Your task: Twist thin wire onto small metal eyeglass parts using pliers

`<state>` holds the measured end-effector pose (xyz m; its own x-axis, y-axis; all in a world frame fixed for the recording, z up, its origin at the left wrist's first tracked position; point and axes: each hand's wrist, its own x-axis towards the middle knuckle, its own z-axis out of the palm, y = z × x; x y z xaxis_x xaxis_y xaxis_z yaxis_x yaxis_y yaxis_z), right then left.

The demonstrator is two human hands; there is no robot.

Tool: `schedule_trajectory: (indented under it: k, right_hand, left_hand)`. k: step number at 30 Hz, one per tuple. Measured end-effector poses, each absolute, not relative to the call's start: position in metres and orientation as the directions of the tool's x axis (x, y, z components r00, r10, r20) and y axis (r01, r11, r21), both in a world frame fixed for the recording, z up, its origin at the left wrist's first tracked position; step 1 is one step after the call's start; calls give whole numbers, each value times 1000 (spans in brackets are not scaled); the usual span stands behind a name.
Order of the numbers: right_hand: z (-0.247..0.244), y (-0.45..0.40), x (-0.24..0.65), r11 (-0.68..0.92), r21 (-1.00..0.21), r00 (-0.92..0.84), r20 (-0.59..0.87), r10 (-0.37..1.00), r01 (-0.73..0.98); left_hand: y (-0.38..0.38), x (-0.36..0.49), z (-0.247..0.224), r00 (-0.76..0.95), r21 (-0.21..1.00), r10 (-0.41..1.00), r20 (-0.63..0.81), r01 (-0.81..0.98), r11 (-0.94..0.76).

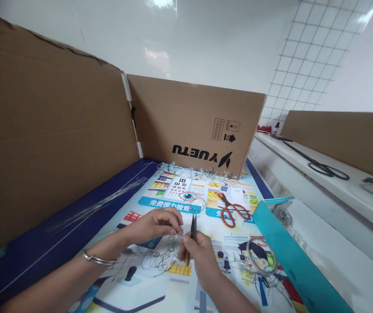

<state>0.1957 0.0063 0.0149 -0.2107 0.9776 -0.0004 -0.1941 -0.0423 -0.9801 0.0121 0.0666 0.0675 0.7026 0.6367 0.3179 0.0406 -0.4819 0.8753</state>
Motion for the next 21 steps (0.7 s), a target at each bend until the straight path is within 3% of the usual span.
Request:
schedule_trajectory:
  k: [8, 15, 21]
  right_hand:
    - [13, 6, 194, -22, -989, -162, 3, 987, -148]
    - [15, 4, 191, -19, -994, -125, -5, 992, -106]
    - [19, 3, 191, 6, -999, -42, 7, 999, -37]
  left_hand:
    - [63, 18, 54, 720, 981, 678, 148, -22, -191]
    - [61, 21, 55, 718, 988, 684, 134, -42, -149]
    - [58, 31, 51, 625, 991, 774, 102, 3, -134]
